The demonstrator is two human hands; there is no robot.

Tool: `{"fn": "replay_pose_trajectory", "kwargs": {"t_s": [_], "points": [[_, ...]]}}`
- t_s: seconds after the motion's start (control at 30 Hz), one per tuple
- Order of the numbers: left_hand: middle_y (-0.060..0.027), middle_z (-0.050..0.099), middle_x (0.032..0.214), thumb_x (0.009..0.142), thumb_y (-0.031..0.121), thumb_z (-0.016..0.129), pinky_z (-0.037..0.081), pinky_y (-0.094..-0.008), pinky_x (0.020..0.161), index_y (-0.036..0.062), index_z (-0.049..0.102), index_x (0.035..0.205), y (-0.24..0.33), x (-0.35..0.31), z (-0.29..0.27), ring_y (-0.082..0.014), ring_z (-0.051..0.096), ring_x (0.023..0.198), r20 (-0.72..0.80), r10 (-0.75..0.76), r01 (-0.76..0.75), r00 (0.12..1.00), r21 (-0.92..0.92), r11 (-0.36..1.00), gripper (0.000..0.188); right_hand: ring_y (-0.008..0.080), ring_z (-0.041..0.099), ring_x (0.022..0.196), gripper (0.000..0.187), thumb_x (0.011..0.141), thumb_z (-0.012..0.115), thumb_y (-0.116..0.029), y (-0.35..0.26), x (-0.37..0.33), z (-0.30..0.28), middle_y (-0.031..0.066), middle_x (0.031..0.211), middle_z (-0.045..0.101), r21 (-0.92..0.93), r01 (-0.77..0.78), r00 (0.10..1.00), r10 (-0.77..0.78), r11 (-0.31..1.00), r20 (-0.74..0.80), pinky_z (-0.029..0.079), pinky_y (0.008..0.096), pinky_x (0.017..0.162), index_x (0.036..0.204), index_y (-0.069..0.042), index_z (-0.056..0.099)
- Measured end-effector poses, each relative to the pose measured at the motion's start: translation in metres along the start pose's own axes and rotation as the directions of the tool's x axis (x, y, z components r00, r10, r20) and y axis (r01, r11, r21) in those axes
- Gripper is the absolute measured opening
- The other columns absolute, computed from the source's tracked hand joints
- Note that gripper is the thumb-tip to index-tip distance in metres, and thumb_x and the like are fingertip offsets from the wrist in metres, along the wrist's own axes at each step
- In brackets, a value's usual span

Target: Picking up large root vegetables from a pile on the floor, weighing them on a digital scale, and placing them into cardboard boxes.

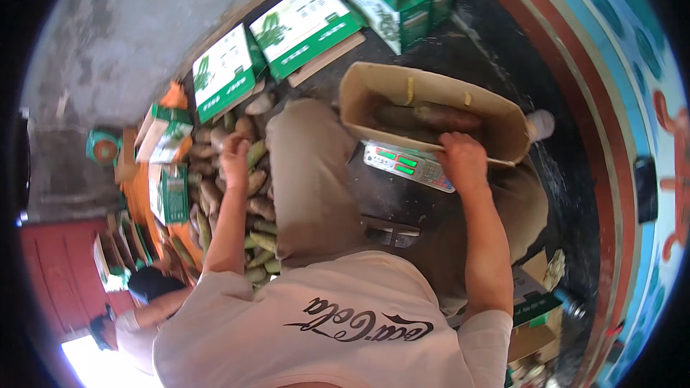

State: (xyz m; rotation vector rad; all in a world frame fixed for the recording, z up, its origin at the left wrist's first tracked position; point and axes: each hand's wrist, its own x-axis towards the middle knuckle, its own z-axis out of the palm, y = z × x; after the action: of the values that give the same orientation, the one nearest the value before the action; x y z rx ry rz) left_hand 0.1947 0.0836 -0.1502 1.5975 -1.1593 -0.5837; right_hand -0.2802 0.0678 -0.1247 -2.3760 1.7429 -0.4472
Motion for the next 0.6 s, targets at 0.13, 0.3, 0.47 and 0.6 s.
{"fn": "replay_pose_trajectory", "kwargs": {"t_s": [0.13,0.3,0.47,0.6], "points": [[-0.0093,0.066,0.091,0.081,0.006,0.058,0.049,-0.0304,0.08,0.0029,0.062,0.099,-0.111,-0.077,-0.024,-0.0186,0.063,0.086,0.086,-0.315,0.277,0.945,0.299,0.913,0.019,0.0283,0.059,0.078,0.021,0.067,0.072,-0.014,-0.003,0.003,-0.003,0.0088,0.078,0.058,0.006,-0.011,1.0,0.011,1.0,0.005,0.048,0.0395,0.069,0.082,-0.009,0.058],[-0.0138,0.066,0.104,0.076,0.018,0.06,0.049,-0.0394,0.084,0.0142,0.064,0.104,-0.14,-0.177,-0.04,-0.0317,0.062,0.098,0.209,-0.667,0.378,0.716,0.687,0.621,0.028,0.0292,0.059,0.08,0.021,0.069,0.071,-0.011,-0.002,0.002,-0.005,0.0094,0.081,0.06,0.007,0.026,0.998,-0.027,1.0,0.057,0.047,0.0396,0.068,0.086,-0.008,0.059],[-0.0118,0.052,0.128,0.075,0.017,0.064,0.04,-0.0397,0.098,0.0187,0.058,0.118,-0.141,-0.233,-0.062,-0.0273,0.049,0.119,0.285,-0.804,-0.028,0.522,0.948,0.317,0.043,0.031,0.06,0.08,0.022,0.072,0.071,-0.011,-0.008,0.004,-0.007,0.0108,0.084,0.061,-0.007,0.002,0.998,-0.001,1.0,0.056,0.047,0.0395,0.069,0.091,-0.007,0.06],[-0.011,0.041,0.137,0.076,0.021,0.064,0.027,-0.0449,0.106,0.016,0.053,0.125,-0.13,-0.234,-0.051,-0.0278,0.035,0.131,0.36,-0.831,-0.347,0.423,0.912,0.218,0.051,0.031,0.06,0.079,0.023,0.07,0.071,-0.009,-0.008,0.002,-0.005,0.0099,0.084,0.061,-0.022,0.024,1.0,-0.023,0.999,0.018,0.047,0.0395,0.067,0.09,-0.007,0.059]]}}
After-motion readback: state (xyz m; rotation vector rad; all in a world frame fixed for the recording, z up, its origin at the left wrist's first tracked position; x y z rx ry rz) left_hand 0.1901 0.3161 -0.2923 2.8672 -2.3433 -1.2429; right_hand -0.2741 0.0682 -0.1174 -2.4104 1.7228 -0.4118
